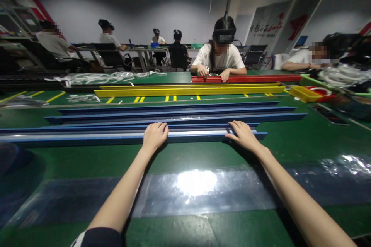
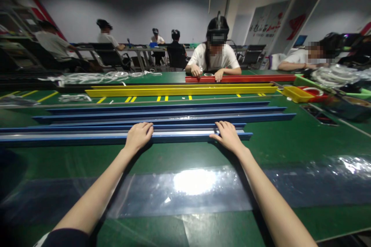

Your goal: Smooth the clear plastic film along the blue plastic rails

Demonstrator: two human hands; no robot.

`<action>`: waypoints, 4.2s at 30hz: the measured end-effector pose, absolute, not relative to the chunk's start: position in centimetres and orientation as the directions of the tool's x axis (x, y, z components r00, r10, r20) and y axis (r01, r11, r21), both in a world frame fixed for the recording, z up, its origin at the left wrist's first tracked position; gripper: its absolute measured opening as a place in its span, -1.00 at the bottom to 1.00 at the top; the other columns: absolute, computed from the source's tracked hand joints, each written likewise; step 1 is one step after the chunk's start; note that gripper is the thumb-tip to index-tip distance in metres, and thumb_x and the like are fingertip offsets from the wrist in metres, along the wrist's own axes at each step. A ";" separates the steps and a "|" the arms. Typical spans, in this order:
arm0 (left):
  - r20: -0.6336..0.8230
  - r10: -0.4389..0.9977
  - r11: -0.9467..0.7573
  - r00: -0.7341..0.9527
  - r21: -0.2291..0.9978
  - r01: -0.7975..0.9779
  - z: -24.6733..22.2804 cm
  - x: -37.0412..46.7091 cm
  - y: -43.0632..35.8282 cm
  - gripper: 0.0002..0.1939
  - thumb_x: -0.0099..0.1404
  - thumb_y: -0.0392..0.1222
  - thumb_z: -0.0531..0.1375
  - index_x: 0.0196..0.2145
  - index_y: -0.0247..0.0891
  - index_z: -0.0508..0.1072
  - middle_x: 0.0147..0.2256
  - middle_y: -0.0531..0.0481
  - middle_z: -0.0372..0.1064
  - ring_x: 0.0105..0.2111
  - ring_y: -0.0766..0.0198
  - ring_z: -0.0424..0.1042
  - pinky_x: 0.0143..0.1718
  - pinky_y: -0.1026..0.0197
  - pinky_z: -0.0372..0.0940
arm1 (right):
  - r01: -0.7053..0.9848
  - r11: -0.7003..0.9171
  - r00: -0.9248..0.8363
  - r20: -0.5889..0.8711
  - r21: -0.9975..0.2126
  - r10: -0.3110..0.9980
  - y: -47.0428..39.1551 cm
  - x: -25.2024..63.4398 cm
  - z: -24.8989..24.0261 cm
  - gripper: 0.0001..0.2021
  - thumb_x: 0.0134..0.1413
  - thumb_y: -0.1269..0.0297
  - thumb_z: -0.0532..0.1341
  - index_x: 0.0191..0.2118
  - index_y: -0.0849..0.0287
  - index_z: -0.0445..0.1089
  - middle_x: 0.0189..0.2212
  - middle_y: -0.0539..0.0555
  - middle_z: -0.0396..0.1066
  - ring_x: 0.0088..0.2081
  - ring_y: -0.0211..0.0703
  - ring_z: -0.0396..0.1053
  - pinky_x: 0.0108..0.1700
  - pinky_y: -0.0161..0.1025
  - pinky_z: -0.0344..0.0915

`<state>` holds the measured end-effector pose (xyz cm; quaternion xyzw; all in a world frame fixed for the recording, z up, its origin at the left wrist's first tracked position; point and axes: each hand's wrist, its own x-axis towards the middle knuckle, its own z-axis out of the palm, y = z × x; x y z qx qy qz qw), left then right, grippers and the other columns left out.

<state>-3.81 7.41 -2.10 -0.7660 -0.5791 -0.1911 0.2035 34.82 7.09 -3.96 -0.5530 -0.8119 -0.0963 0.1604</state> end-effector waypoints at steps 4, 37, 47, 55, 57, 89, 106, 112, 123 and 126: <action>0.538 0.794 -0.288 0.284 -0.079 0.954 -2.1 -1.6 7.2 -0.61 0.34 -0.10 -0.09 -0.18 -0.28 0.48 -0.24 -0.12 0.46 -0.22 0.13 0.39 -0.14 0.09 0.21 | 0.933 0.361 -0.336 0.367 0.000 0.868 7.1 34.4 -4.0 -0.32 0.12 -0.15 -0.09 0.11 0.35 0.21 0.04 0.33 0.26 0.07 0.14 0.15 0.07 0.00 0.08; 0.491 0.810 -0.371 0.320 0.007 0.929 -4.3 4.1 2.5 -0.50 0.33 -0.03 -0.07 0.17 -0.25 0.19 0.16 -0.17 0.15 0.21 0.04 0.02 0.21 -0.10 -0.13 | 0.922 0.386 -0.349 0.384 -0.021 0.855 4.6 25.7 -4.6 -0.35 0.18 -0.02 -0.10 0.26 0.34 -0.02 0.24 0.31 -0.04 0.27 0.07 -0.14 0.22 0.07 -0.12; 0.508 0.795 -0.375 0.330 -0.014 0.927 -4.4 3.9 2.4 -0.53 0.33 -0.07 -0.06 0.14 -0.27 0.23 0.12 -0.17 0.21 0.18 0.05 0.08 0.20 -0.07 -0.09 | 0.866 0.487 -0.415 0.382 -0.112 0.826 3.2 27.0 -3.9 -0.44 0.15 0.07 0.01 0.20 0.28 0.09 0.21 0.28 0.06 0.24 0.03 -0.04 0.21 0.03 -0.05; 0.447 0.827 -0.396 0.342 0.030 0.918 -3.1 3.6 2.6 -0.58 0.35 -0.09 -0.08 0.09 -0.19 0.29 0.13 -0.12 0.21 0.16 0.11 0.13 0.15 -0.05 0.02 | 0.665 0.496 -0.461 0.216 -0.559 0.861 0.7 26.7 -0.3 -0.68 0.01 0.01 0.13 -0.37 0.20 0.39 -0.42 0.06 0.39 -0.34 -0.19 0.31 -0.27 -0.25 0.23; 0.410 0.845 -0.395 0.344 0.045 0.917 -2.7 3.6 2.7 -0.58 0.35 -0.09 -0.07 0.10 -0.19 0.28 0.13 -0.12 0.20 0.17 0.11 0.14 0.15 -0.06 0.03 | 0.623 0.435 -0.566 0.009 -0.650 0.824 0.2 26.1 -0.2 -0.64 -0.10 -0.04 0.21 -0.39 0.21 0.38 -0.49 0.00 0.37 -0.43 -0.26 0.26 -0.38 -0.31 0.17; -0.208 0.906 -0.316 0.368 0.246 0.916 3.6 -0.1 3.2 -0.66 0.16 0.04 0.09 -0.30 -0.24 0.50 -0.32 -0.07 0.49 -0.32 0.20 0.42 -0.37 0.29 0.18 | 0.834 0.507 -0.423 0.336 -0.218 0.842 0.3 25.3 -1.0 -0.85 0.06 0.40 0.06 -0.39 0.17 0.36 -0.46 0.06 0.40 -0.35 -0.18 0.24 -0.27 -0.26 -0.04; -0.081 0.984 0.152 -0.157 -0.073 0.986 7.1 -8.0 2.7 -0.77 0.13 -0.02 0.11 -0.35 -0.10 0.52 -0.24 -0.09 0.49 -0.12 -0.02 0.39 -0.06 -0.06 0.14 | 0.952 0.256 -0.074 0.685 -0.168 0.725 1.8 26.4 -3.1 -0.76 0.18 0.29 0.00 -0.24 0.16 0.41 -0.39 0.10 0.41 -0.34 -0.13 0.30 -0.29 -0.21 0.09; 0.223 0.960 0.180 -0.167 -0.040 0.983 6.3 -8.1 2.8 -0.74 0.20 -0.10 0.05 -0.25 -0.13 0.50 -0.26 -0.16 0.49 -0.14 -0.03 0.38 -0.02 -0.12 0.04 | 0.868 0.399 -0.088 0.700 -0.295 0.709 2.6 26.1 -4.1 -0.63 0.15 0.29 -0.04 0.06 0.23 0.23 -0.20 0.19 0.39 -0.15 -0.04 0.32 -0.12 -0.12 0.26; 0.690 0.715 0.123 -0.113 0.034 0.992 3.2 -8.2 3.4 -0.65 0.18 -0.27 0.04 -0.10 -0.24 0.45 -0.02 -0.24 0.25 0.08 -0.10 0.08 0.13 -0.21 -0.20 | 0.888 0.443 -0.320 0.529 -0.120 0.786 3.1 25.4 -5.2 -0.49 0.22 0.13 -0.10 0.22 0.26 0.07 0.17 0.20 0.15 0.22 -0.04 0.01 0.20 0.03 -0.04; 0.683 0.730 0.049 -0.017 -0.028 0.998 2.6 -6.8 3.7 -0.59 0.17 -0.26 0.05 -0.01 -0.25 0.39 0.05 -0.26 0.20 0.12 -0.11 0.04 0.12 -0.21 -0.13 | 0.898 0.433 -0.344 0.499 -0.072 0.795 3.4 25.2 -5.2 -0.53 0.24 0.14 -0.13 0.19 0.17 0.14 0.19 0.12 0.13 0.23 -0.06 -0.02 0.23 0.05 -0.12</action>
